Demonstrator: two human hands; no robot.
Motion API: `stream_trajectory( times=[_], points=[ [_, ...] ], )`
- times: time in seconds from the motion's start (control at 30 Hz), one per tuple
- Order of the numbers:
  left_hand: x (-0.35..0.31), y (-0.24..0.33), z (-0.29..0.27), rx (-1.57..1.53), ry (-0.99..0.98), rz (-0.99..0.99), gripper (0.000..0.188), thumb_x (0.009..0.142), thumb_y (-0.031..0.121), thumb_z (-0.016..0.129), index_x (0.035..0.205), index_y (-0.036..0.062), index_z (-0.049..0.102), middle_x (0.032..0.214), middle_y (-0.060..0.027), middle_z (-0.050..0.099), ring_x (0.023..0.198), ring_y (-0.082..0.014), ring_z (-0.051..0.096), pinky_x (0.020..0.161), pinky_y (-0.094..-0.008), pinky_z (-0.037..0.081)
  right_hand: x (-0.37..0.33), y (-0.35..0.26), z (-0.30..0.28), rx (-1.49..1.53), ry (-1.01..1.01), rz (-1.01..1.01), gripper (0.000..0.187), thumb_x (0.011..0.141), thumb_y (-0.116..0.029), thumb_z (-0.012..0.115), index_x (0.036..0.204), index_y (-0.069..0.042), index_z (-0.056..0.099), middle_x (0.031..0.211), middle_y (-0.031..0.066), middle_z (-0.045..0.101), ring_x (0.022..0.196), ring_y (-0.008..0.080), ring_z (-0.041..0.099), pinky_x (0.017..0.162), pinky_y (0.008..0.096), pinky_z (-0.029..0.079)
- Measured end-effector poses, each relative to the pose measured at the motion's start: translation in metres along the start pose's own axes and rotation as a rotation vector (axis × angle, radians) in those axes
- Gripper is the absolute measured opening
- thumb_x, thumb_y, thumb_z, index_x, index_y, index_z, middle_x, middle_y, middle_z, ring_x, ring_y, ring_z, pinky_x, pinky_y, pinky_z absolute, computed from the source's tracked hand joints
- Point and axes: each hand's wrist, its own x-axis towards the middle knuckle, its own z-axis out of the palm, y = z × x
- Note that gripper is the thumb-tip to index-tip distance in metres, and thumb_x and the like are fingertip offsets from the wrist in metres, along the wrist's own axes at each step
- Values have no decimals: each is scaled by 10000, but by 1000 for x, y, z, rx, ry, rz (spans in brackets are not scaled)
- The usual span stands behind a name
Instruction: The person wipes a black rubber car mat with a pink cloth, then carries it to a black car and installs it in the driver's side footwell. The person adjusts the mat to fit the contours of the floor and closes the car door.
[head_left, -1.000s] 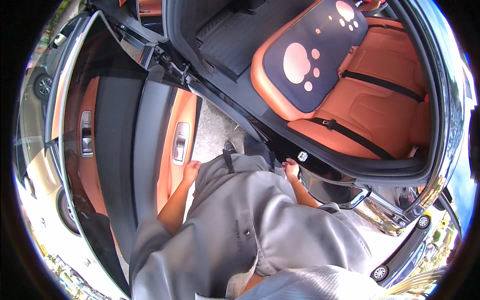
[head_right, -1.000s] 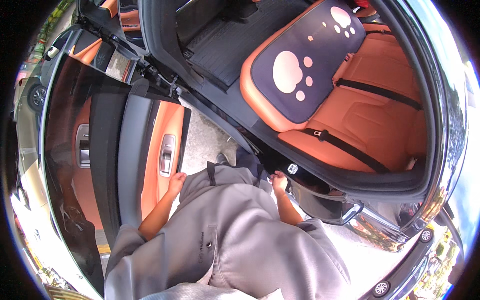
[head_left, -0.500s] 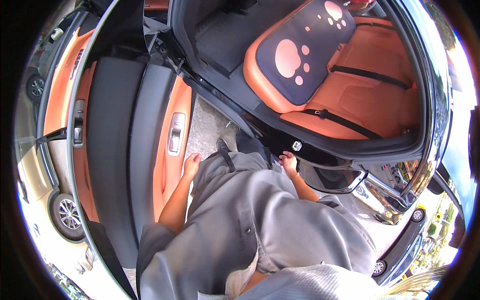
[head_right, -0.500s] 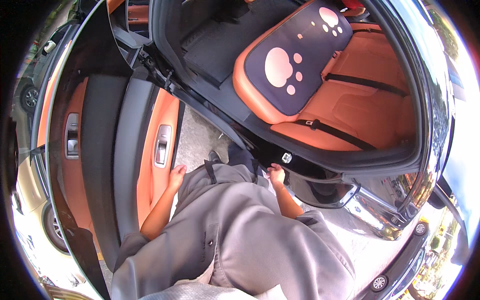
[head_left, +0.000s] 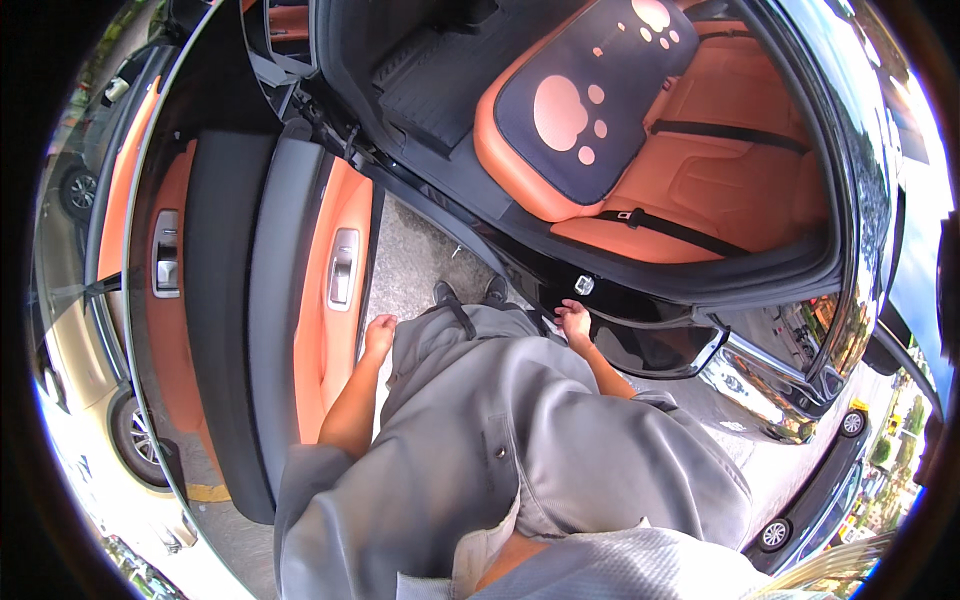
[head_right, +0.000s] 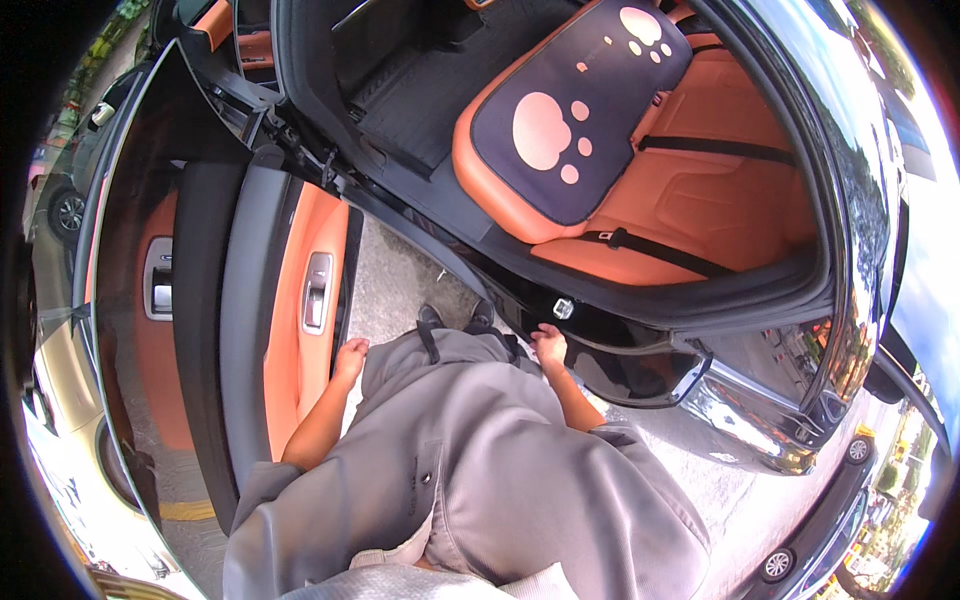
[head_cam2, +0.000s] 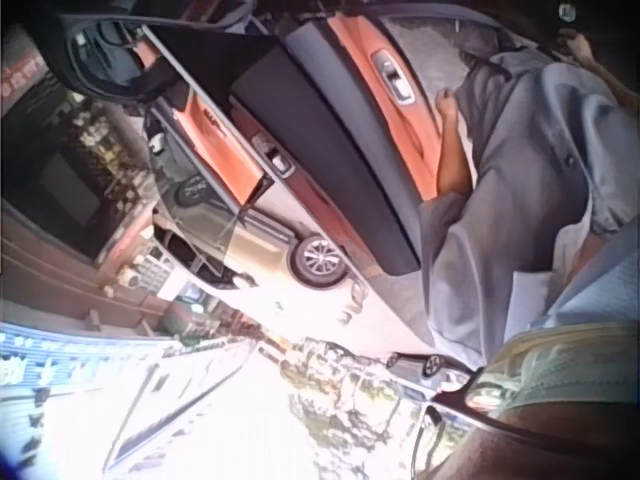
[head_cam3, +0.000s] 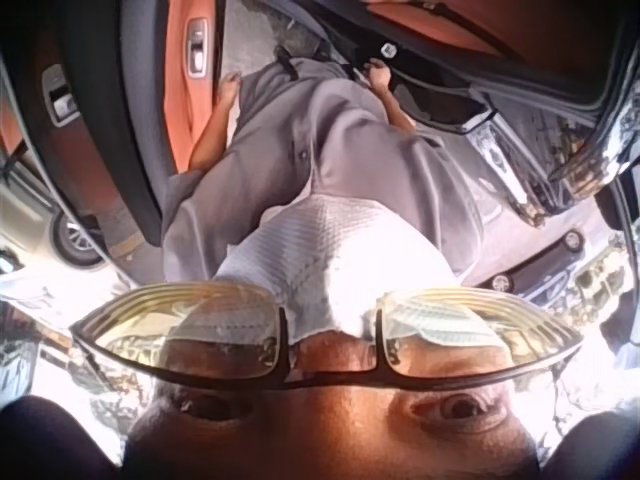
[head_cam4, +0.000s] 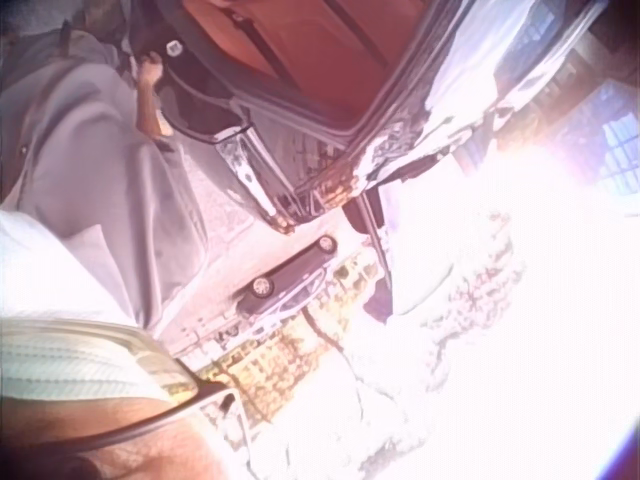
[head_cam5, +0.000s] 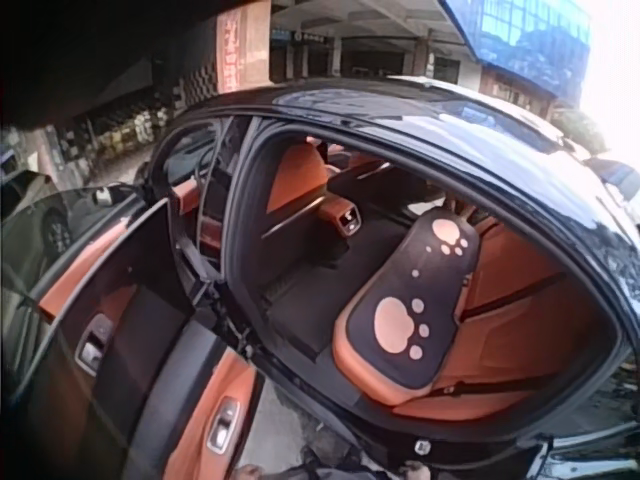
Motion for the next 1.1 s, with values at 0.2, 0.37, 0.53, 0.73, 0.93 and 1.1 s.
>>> stream_trajectory(
  times=[0.2, 0.37, 0.53, 0.73, 0.93, 1.1],
  points=[
    [4, 4, 16, -45, 49, -31, 273, 915, 242, 633, 1049, 10, 683, 912, -80, 695, 837, -171, 619, 778, -311, 480, 10, -27, 8, 19, -95, -60, 340, 907, -63, 472, 1231, -46, 574, 976, 87, 699, 670, 137, 641, 523, 279, 511],
    [21, 22, 23, -46, 46, 47, 262, 915, 222, 614, 1035, -2, 676, 834, -34, 639, 725, -126, 553, 692, -293, 462, 7, -23, 0, -41, -88, -4, 351, 899, -40, 463, 1236, -35, 560, 998, 99, 696, 669, 154, 644, 521, 294, 512],
    [40, 42, 28, -56, -5, -67, 281, 907, 251, 637, 1036, 7, 684, 885, -73, 676, 811, -160, 601, 758, -310, 474, 1, -15, -22, 1, -24, 9, 378, 861, -28, 456, 1217, -35, 583, 951, 99, 702, 612, 150, 624, 514, 296, 494],
    [64, 57, 37, 34, -12, 44, 330, 894, 287, 630, 1066, 11, 687, 983, -141, 705, 939, -231, 655, 847, -332, 484, 1, -5, -38, -40, 64, 105, 391, 849, -14, 456, 1219, -44, 581, 928, 82, 703, 616, 140, 634, 482, 292, 495],
    [75, 57, 36, 68, -31, 118, 333, 891, 285, 643, 1057, -1, 683, 943, -132, 702, 882, -214, 646, 811, -329, 484, 8, 11, -41, -40, 89, 102, 337, 859, -39, 500, 1182, -28, 594, 864, 73, 697, 586, 137, 624, 462, 295, 495],
    [74, 48, 28, -100, -64, -36, 277, 904, 250, 643, 1018, 0, 680, 834, -62, 662, 747, -145, 589, 713, -301, 472, 7, 23, -41, -102, 40, 82, 344, 844, -62, 531, 1173, -36, 627, 892, 79, 720, 608, 114, 615, 486, 282, 484]
  ],
)
